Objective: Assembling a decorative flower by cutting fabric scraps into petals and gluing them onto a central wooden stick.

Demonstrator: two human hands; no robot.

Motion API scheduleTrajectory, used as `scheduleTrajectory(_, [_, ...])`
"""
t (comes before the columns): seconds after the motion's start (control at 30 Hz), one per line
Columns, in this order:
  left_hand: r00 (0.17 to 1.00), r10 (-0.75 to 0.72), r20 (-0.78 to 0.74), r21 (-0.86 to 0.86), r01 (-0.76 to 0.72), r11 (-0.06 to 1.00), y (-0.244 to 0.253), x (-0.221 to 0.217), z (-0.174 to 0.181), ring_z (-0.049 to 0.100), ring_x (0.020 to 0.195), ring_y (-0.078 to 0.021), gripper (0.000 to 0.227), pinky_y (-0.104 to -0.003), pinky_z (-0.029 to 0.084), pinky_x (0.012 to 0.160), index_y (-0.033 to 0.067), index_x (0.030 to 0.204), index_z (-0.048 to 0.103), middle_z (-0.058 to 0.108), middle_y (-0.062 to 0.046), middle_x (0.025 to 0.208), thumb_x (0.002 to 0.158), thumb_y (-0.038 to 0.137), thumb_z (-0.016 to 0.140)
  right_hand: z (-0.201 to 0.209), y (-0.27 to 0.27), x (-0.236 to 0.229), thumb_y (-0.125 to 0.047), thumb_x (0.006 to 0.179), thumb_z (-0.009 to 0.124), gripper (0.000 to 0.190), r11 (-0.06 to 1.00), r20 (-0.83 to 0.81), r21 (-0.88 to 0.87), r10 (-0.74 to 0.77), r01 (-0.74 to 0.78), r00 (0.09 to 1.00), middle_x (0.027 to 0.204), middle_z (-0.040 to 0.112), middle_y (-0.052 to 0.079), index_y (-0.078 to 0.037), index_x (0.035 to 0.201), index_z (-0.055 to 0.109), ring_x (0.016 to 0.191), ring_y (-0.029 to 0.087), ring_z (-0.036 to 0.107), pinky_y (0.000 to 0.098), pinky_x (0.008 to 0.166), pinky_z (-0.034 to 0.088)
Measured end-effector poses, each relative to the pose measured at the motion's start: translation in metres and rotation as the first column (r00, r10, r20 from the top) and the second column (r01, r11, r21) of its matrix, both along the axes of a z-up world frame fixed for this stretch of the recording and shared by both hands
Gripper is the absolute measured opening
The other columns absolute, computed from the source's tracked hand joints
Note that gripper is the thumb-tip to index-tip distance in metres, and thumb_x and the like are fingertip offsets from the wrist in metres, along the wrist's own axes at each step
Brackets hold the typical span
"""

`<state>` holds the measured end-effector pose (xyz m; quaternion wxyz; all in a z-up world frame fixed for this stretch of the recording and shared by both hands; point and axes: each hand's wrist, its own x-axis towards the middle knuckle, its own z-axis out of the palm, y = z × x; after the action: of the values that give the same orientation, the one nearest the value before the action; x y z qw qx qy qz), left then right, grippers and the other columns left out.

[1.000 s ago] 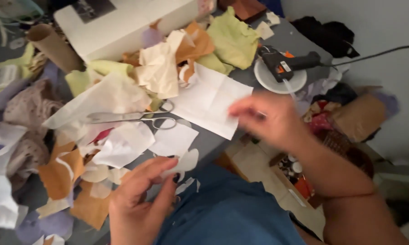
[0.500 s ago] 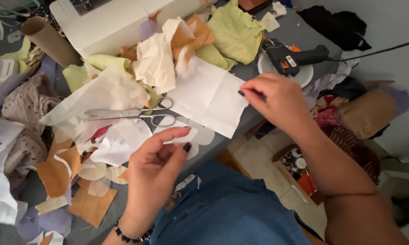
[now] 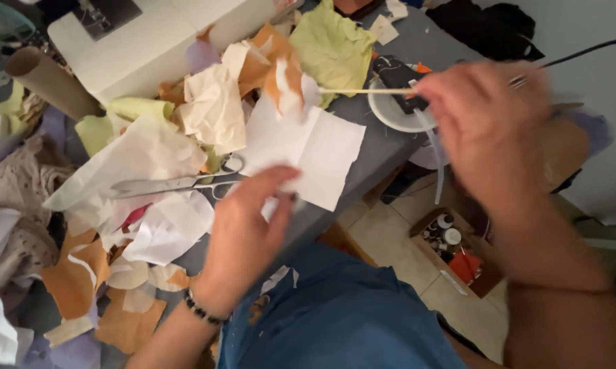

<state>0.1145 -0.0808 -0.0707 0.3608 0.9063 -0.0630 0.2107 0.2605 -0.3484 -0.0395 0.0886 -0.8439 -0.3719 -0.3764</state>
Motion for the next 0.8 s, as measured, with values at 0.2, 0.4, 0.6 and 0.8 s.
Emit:
scheduleTrajectory(0.2, [0.895, -0.055, 0.442, 0.456, -0.171, 0.873, -0.007, 0.019, 0.05, 0.066, 0.096, -0.0324, 0.013, -0.042, 0.055, 0.091, 0.0027, 0.115, 0.074, 0.069, -0.014, 0.121, 0.105, -0.001, 0.066, 0.067, -0.005, -0.009, -0.012, 0.121, 0.096, 0.026, 0.928, 0.495, -0.311, -0.027, 0.206, 0.868, 0.108, 0.075, -0.009, -0.029, 0.111, 0.079, 0.101, 0.014, 0.069, 0.0372, 0.119, 0.034])
scheduleTrajectory(0.4, [0.876, -0.152, 0.459, 0.57, -0.159, 0.806, -0.04, 0.052, 0.078, 0.064, 0.1, -0.0256, 0.028, -0.039, 0.047, 0.085, 0.0029, 0.13, 0.07, 0.074, -0.003, 0.103, 0.104, 0.008, 0.079, 0.113, 0.014, -0.03, -0.008, 0.121, 0.071, 0.028, 0.805, 0.621, -0.527, 0.145, 0.273, 0.77, 0.092, 0.046, 0.002, -0.015, 0.096, 0.061, 0.089, 0.021, 0.049, 0.0381, 0.081, 0.032])
scheduleTrajectory(0.6, [0.845, -0.221, 0.487, 0.451, -0.026, 0.892, -0.047, 0.078, 0.089, 0.071, 0.079, -0.0296, 0.014, -0.038, 0.047, 0.054, 0.0053, 0.098, 0.077, 0.076, -0.007, 0.09, 0.095, -0.008, 0.081, 0.124, -0.003, -0.022, -0.017, 0.132, 0.071, 0.041, 0.775, 0.583, -0.594, 0.23, 0.215, 0.779, 0.086, 0.038, 0.0, -0.013, 0.092, 0.059, 0.093, 0.02, 0.055, 0.0383, 0.081, 0.031])
scheduleTrajectory(0.8, [0.846, -0.137, 0.515, 0.31, -0.036, 0.95, -0.029, 0.091, 0.114, 0.075, 0.097, -0.032, 0.006, -0.042, 0.058, 0.081, -0.0029, 0.106, 0.076, 0.078, -0.014, 0.103, 0.104, -0.007, 0.071, 0.08, -0.028, 0.041, -0.009, 0.113, 0.099, 0.019, 0.925, 0.494, -0.264, 0.374, -0.275, 0.785, 0.111, 0.075, 0.014, -0.006, 0.108, 0.08, 0.105, 0.032, 0.064, 0.0418, 0.101, 0.048])
